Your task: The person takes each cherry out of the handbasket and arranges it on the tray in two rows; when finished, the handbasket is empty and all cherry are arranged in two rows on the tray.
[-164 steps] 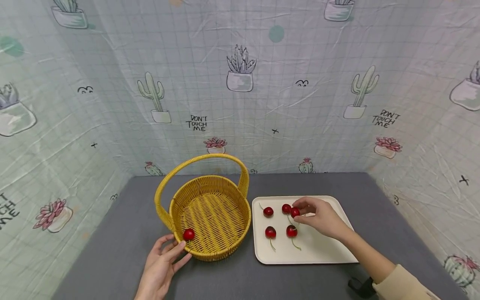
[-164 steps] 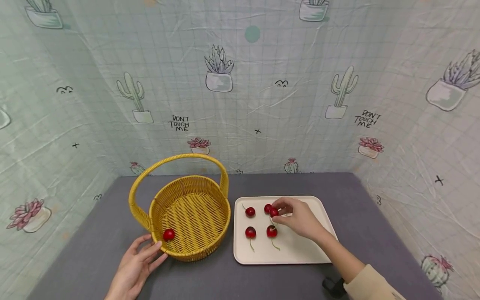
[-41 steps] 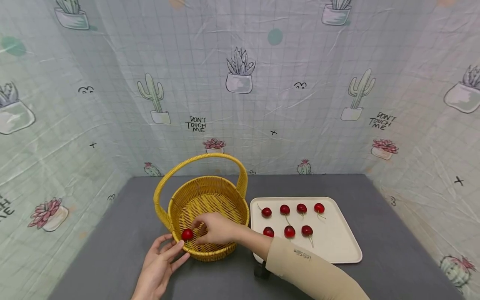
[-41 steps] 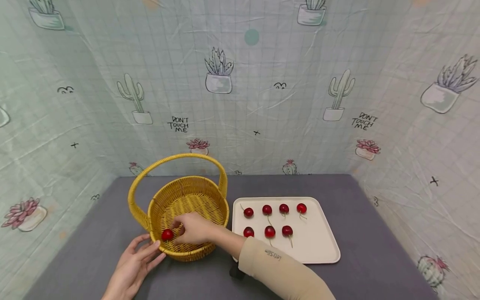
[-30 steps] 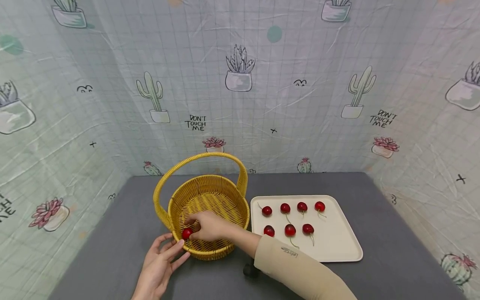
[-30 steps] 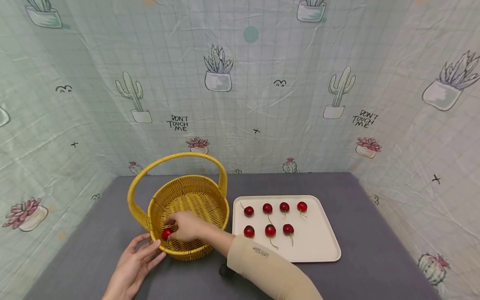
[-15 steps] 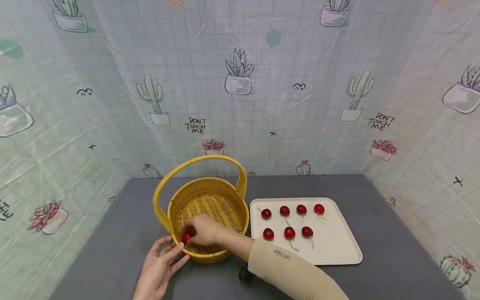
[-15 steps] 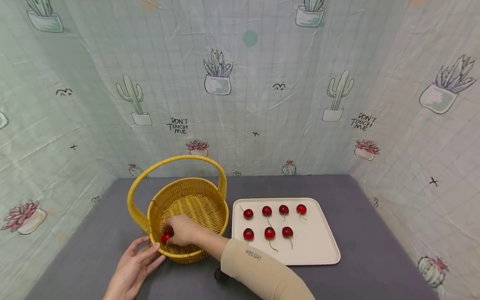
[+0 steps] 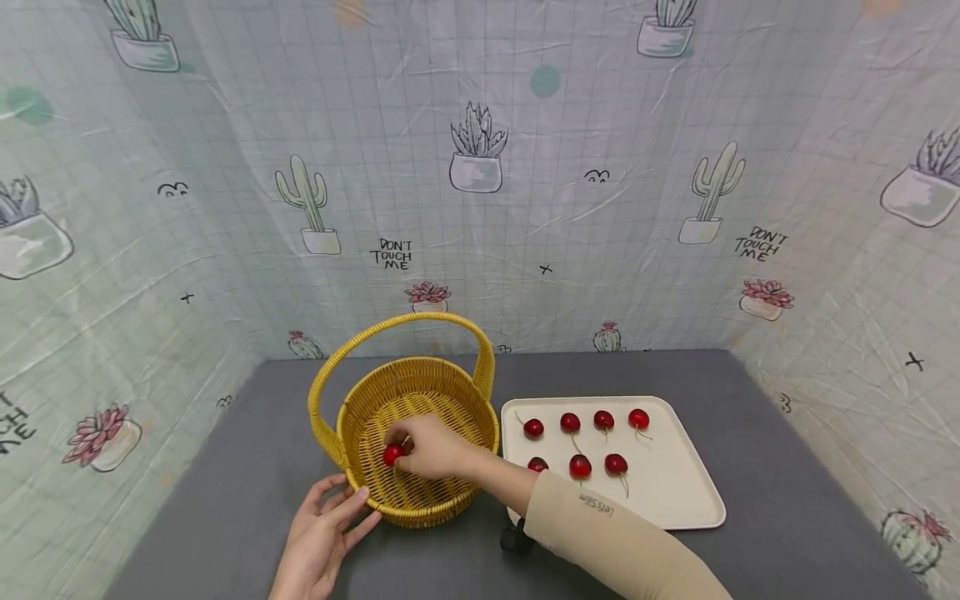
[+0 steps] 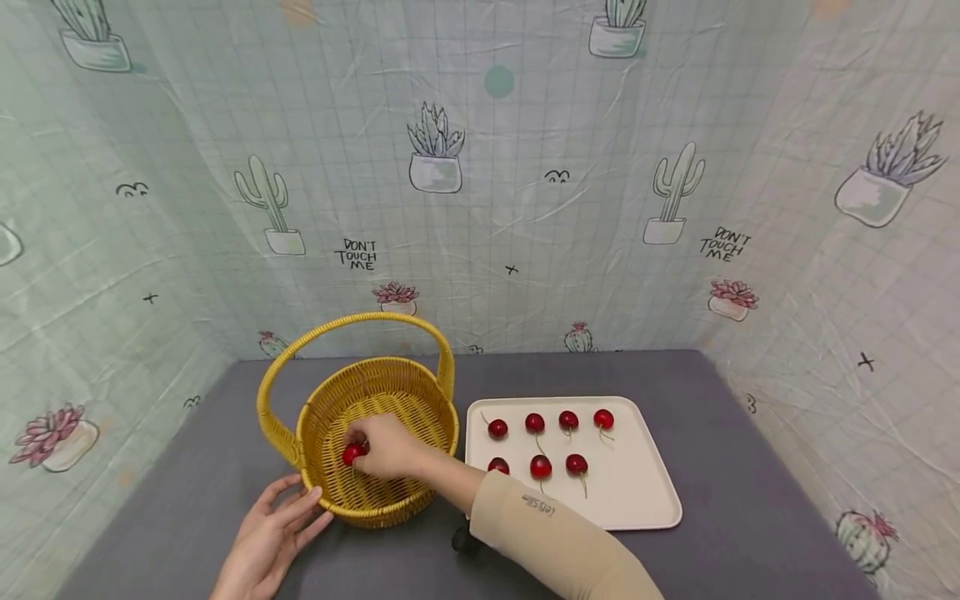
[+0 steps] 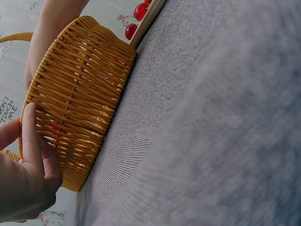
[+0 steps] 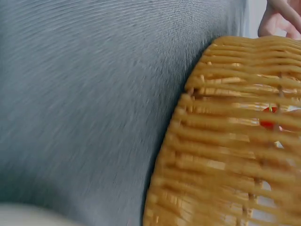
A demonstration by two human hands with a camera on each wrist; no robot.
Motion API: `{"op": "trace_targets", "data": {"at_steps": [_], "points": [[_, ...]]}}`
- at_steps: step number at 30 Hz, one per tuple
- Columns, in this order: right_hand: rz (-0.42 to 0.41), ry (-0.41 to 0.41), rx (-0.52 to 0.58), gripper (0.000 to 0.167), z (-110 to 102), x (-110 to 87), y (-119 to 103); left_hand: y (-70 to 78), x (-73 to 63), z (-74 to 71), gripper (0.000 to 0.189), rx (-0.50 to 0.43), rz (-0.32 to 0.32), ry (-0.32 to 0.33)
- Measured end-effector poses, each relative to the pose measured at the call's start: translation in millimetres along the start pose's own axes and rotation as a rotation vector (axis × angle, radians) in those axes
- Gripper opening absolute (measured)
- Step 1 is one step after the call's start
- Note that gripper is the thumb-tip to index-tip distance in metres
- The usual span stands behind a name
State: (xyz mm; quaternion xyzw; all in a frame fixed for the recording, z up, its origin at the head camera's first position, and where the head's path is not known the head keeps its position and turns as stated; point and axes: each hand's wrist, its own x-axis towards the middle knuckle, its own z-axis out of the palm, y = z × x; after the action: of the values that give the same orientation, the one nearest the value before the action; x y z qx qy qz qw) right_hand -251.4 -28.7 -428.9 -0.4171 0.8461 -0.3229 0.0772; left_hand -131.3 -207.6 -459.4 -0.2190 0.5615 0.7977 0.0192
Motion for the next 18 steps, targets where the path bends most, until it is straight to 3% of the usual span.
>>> {"op": "trace_targets", "data": {"at_steps": [8,18], "points": [[-0.041,0.008,0.057,0.022,-31,-25.8,5,0.1,-1.8,1.4,0.037,0.001,0.001,0.018],[-0.024,0.024,0.142,0.026,-57,-50.1,10,2.8,-4.6,0.6,0.042,0.001,-0.010,0.025]]}}
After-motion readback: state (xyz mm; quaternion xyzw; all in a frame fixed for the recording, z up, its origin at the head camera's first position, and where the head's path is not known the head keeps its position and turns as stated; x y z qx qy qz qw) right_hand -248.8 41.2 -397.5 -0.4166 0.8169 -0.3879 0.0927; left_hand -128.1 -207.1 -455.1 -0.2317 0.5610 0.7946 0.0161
